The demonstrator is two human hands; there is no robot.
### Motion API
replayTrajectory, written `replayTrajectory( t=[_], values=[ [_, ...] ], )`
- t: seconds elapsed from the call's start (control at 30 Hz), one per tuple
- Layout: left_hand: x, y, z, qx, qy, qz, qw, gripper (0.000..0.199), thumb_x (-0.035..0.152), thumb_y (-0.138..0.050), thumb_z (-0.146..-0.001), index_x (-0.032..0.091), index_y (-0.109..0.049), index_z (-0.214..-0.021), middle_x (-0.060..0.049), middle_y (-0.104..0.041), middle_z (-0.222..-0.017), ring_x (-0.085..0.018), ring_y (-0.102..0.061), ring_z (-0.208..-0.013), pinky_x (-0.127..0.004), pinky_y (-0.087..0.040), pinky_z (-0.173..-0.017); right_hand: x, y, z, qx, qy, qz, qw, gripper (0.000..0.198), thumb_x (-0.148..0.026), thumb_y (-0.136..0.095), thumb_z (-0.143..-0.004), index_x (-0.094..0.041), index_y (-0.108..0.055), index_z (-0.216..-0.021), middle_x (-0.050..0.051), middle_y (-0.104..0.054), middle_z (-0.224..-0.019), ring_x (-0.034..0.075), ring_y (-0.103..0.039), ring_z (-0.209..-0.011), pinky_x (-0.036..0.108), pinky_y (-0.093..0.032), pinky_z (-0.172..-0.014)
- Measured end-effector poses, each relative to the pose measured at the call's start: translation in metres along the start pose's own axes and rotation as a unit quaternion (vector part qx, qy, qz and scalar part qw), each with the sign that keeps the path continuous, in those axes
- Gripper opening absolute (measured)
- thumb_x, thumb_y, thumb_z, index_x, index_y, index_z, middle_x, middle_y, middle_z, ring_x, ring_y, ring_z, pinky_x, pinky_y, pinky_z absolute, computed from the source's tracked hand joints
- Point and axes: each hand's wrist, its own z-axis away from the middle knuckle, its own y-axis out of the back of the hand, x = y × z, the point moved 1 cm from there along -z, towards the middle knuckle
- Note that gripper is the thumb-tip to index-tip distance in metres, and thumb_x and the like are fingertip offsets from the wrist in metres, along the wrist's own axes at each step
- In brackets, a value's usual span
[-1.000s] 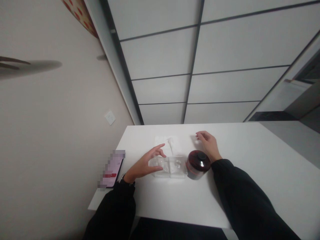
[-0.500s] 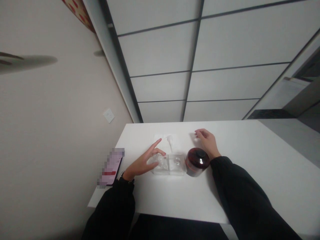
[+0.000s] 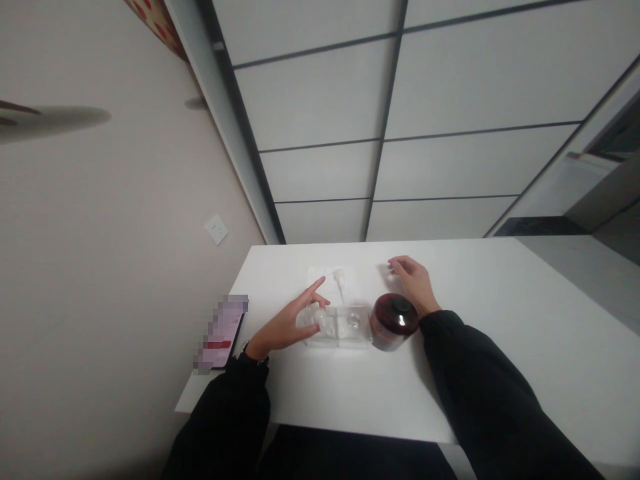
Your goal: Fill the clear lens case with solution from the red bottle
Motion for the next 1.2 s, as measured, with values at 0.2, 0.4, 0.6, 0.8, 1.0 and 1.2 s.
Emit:
replayTrajectory(
  t=[0.2, 0.4, 0.6, 0.8, 1.0, 1.2],
  values=[
    [-0.0014, 0.0003, -0.0004, -0.013, 0.009, -0.006, 1.0, 0.094, 0.035, -0.074, -0.098, 0.028, -0.017, -0.173, -0.011, -0.061, -0.137, -0.029, -0.058, -0.138, -0.057, -0.033, -0.128, 0.0002, -0.0001, -0.0007, -0.002, 0.0, 0.003, 1.0, 0.04, -0.06, -0.069, -0.087, -0.021, -0.074, -0.09, 0.008, -0.078, -0.085, 0.025, -0.07, -0.076, 0.041, -0.054, -0.081],
    [-0.0055, -0.0001, -0.0002, -0.023, -0.028, 0.002, 0.999, 0.084, 0.039, -0.062, -0.105, 0.025, -0.015, -0.173, -0.013, -0.063, -0.137, -0.029, -0.058, -0.137, -0.058, -0.032, -0.127, -0.0013, 0.0006, 0.0005, -0.006, 0.003, 0.005, 1.0, 0.04, -0.061, -0.069, -0.088, -0.021, -0.075, -0.091, 0.008, -0.078, -0.085, 0.025, -0.07, -0.078, 0.041, -0.055, -0.081],
    [-0.0054, -0.0001, 0.0002, -0.004, -0.009, -0.018, 1.0, 0.088, 0.034, -0.066, -0.102, 0.025, -0.015, -0.173, -0.012, -0.064, -0.133, -0.028, -0.06, -0.133, -0.057, -0.036, -0.126, 0.0, 0.0002, 0.0003, -0.008, 0.001, 0.003, 1.0, 0.039, -0.06, -0.07, -0.088, -0.021, -0.075, -0.09, 0.007, -0.078, -0.085, 0.025, -0.071, -0.077, 0.041, -0.055, -0.082],
    [-0.0066, -0.0015, -0.0008, 0.005, 0.008, -0.012, 1.0, 0.092, 0.036, -0.07, -0.099, 0.026, -0.015, -0.173, -0.01, -0.06, -0.131, -0.027, -0.061, -0.13, -0.056, -0.038, -0.125, 0.0026, -0.0009, -0.0011, -0.01, -0.002, 0.0, 1.0, 0.041, -0.061, -0.07, -0.086, -0.021, -0.075, -0.09, 0.008, -0.078, -0.085, 0.025, -0.07, -0.076, 0.042, -0.055, -0.082],
    [-0.0069, -0.0015, -0.0006, -0.01, -0.021, -0.003, 1.0, 0.086, 0.035, -0.063, -0.103, 0.027, -0.012, -0.173, -0.011, -0.059, -0.133, -0.027, -0.056, -0.137, -0.058, -0.03, -0.129, 0.0016, -0.0008, -0.0002, -0.011, -0.006, 0.002, 1.0, 0.039, -0.059, -0.07, -0.087, -0.021, -0.075, -0.09, 0.008, -0.078, -0.085, 0.025, -0.07, -0.076, 0.042, -0.054, -0.083],
    [-0.0049, -0.0009, -0.001, -0.017, -0.023, -0.008, 1.0, 0.084, 0.034, -0.06, -0.105, 0.026, -0.011, -0.173, -0.011, -0.06, -0.132, -0.028, -0.056, -0.135, -0.06, -0.03, -0.128, 0.0006, -0.0007, 0.0002, -0.013, -0.009, 0.003, 1.0, 0.043, -0.063, -0.07, -0.086, -0.02, -0.075, -0.091, 0.008, -0.078, -0.086, 0.024, -0.07, -0.076, 0.042, -0.055, -0.082]
  ],
)
